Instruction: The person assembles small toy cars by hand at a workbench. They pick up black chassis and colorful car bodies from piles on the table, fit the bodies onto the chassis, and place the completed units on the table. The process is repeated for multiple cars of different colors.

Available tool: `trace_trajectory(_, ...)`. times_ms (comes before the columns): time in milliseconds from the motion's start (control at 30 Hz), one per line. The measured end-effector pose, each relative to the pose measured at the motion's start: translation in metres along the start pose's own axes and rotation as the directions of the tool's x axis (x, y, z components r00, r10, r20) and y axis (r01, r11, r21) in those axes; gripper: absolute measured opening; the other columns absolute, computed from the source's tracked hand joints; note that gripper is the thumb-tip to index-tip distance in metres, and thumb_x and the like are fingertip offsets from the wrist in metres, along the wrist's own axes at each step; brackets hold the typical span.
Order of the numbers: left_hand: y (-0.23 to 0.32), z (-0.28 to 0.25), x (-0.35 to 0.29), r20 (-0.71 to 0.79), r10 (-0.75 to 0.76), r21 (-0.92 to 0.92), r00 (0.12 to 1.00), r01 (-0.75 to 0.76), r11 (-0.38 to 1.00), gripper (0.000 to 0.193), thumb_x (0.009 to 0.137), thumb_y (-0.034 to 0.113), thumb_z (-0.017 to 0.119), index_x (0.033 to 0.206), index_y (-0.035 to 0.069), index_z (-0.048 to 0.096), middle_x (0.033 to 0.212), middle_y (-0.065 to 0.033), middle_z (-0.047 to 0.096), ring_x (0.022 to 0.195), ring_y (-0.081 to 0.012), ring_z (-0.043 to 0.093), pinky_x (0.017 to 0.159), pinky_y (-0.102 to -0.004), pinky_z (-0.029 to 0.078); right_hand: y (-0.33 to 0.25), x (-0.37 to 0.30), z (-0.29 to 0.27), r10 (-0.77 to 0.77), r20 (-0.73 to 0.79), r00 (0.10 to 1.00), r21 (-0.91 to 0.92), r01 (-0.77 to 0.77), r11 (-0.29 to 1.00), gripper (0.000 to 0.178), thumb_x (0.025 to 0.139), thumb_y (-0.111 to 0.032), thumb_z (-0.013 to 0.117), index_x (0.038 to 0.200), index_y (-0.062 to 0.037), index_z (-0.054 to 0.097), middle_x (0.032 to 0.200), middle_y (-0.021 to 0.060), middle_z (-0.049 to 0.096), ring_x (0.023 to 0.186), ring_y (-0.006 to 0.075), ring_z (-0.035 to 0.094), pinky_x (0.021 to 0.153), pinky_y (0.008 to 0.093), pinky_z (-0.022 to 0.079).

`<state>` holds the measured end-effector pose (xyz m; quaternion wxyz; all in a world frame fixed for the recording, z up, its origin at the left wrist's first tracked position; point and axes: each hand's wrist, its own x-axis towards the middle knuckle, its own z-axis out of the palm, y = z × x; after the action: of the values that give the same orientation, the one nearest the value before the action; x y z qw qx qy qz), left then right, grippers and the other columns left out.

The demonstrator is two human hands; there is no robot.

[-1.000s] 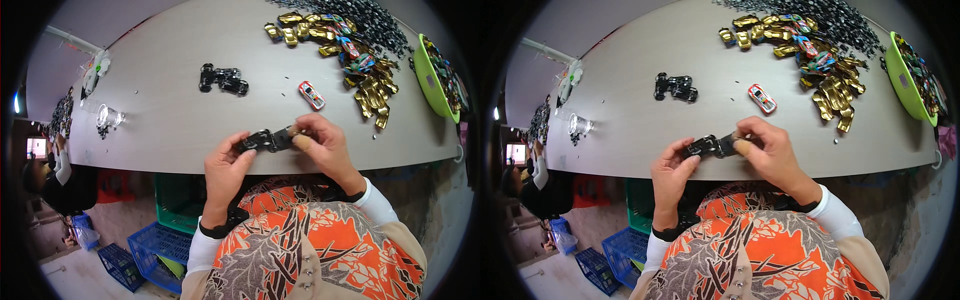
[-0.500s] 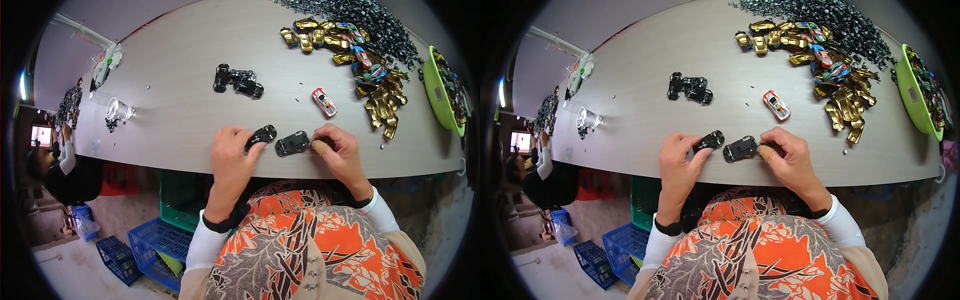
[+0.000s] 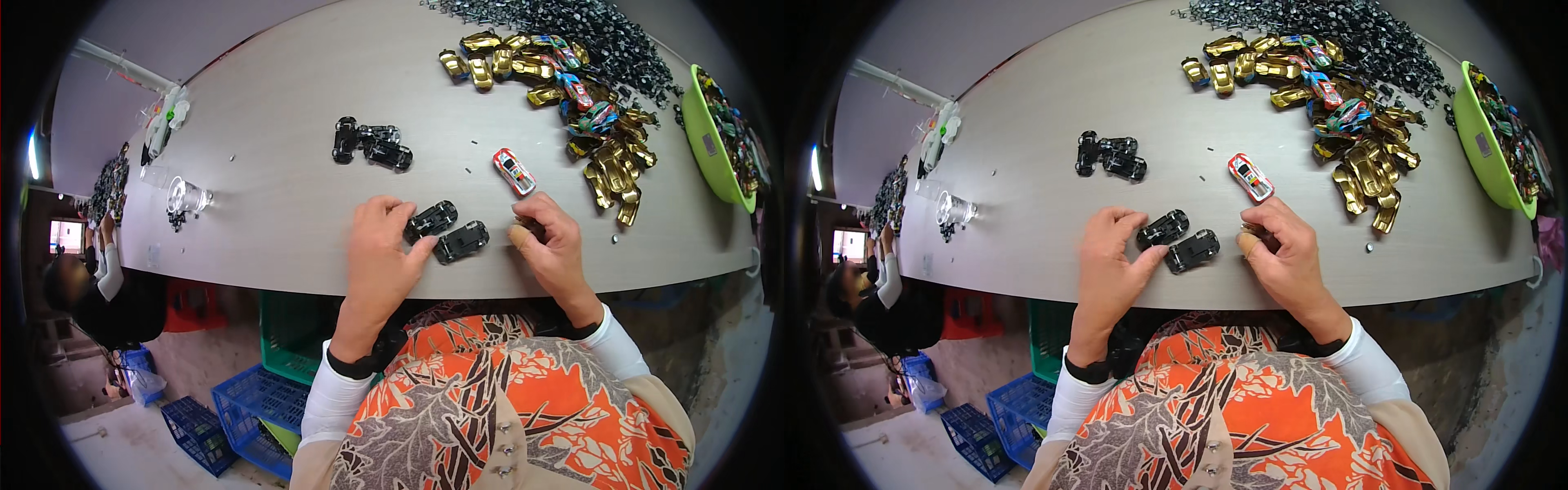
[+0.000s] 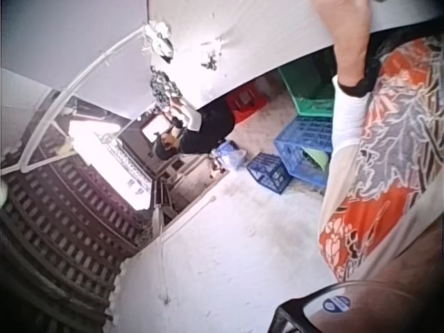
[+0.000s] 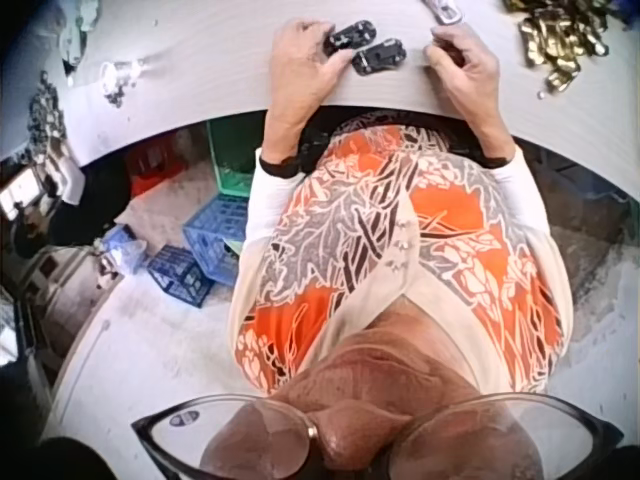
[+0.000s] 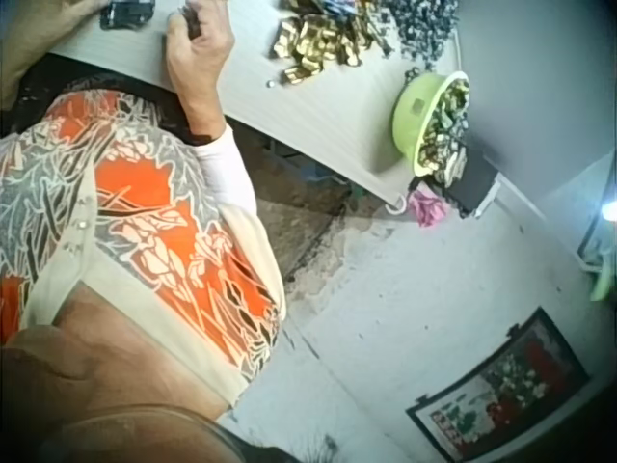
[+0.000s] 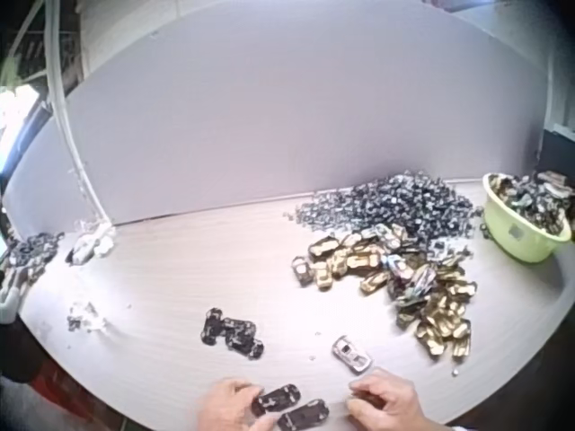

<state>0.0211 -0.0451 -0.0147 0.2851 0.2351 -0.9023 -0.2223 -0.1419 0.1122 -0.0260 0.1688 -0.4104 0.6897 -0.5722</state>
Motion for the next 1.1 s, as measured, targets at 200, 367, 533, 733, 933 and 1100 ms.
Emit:
trace_trajectory(200,0.002,0.001,0.005,0.047,-0.173,-0.062,0.984,0.176,0.982,0.029,0.066,0.004,0.07,0.094,0.0,0.06,0.08,-0.0077,0.059,0.065,-0.0183,0.055,0.061,-0.0273,0.045,-0.009,0.016,-0.021,-0.064,-0.038,0.997,-0.162,0.057,0.985,0.012,0.071,0.005,0.059,0.081,0.0001,0.054,0.076,0.0056,0.05,0.057,0.0128,0.046,0.052,0.0264,0.037)
trace_trajectory(367,0.006,0.0,0.005,0.057,-0.317,-0.259,0.947,0.321,0.911,0.024,0.071,-0.002,0.064,0.095,-0.001,0.059,0.077,-0.0015,0.059,0.061,-0.0053,0.049,0.054,-0.0205,0.041,-0.016,0.049,-0.024,-0.164,0.036,0.986,-0.448,0.163,0.879,0.014,0.072,-0.005,0.063,0.08,-0.0006,0.052,0.078,0.0127,0.053,0.064,0.0307,0.053,0.057,0.0373,0.041)
trace_trajectory(533,0.002,0.002,-0.002,0.069,-0.31,-0.304,0.948,0.316,0.899,0.024,0.073,-0.005,0.062,0.096,-0.001,0.057,0.079,-0.0009,0.059,0.063,-0.0039,0.049,0.054,-0.019,0.041,-0.004,0.06,-0.009,-0.115,0.215,0.97,-0.719,0.237,0.654,0.018,0.071,-0.009,0.063,0.084,-0.0014,0.053,0.079,0.0159,0.054,0.07,0.0355,0.056,0.061,0.0428,0.045)
trace_trajectory(733,0.002,-0.002,-0.005,0.268,-0.47,-0.621,0.841,0.524,0.583,0.021,0.077,-0.005,0.061,0.094,-0.001,0.05,0.082,-0.0058,0.06,0.067,-0.0076,0.057,0.057,-0.0196,0.047,-0.019,0.051,-0.015,0.233,0.349,0.908,0.312,-0.347,0.884,0.017,0.076,-0.007,0.067,0.088,-0.002,0.056,0.074,0.002,0.057,0.06,0.0111,0.055,0.052,0.0278,0.044)
trace_trajectory(933,0.039,0.005,0.004,0.413,-0.275,-0.803,0.868,0.49,0.338,0.028,0.078,-0.008,0.059,0.099,-0.001,0.043,0.091,-0.0099,0.059,0.083,-0.0123,0.06,0.07,-0.0244,0.052,-0.028,0.025,0.002,0.218,0.467,0.857,0.517,-0.465,0.719,0.02,0.079,-0.01,0.069,0.093,-0.004,0.056,0.078,-0.002,0.057,0.063,0.0017,0.049,0.05,0.016,0.036)
trace_trajectory(1100,0.051,0.002,-0.005,0.494,-0.209,-0.772,0.844,0.536,0.341,0.048,0.087,0.003,0.056,0.131,-0.001,0.039,0.103,-0.0094,0.06,0.088,-0.0096,0.056,0.076,-0.0234,0.047,-0.034,0.02,0.0,0.194,0.465,0.864,0.517,-0.442,0.733,0.02,0.081,-0.008,0.067,0.096,-0.0019,0.056,0.082,0.0016,0.059,0.07,0.0053,0.055,0.054,0.0175,0.042)
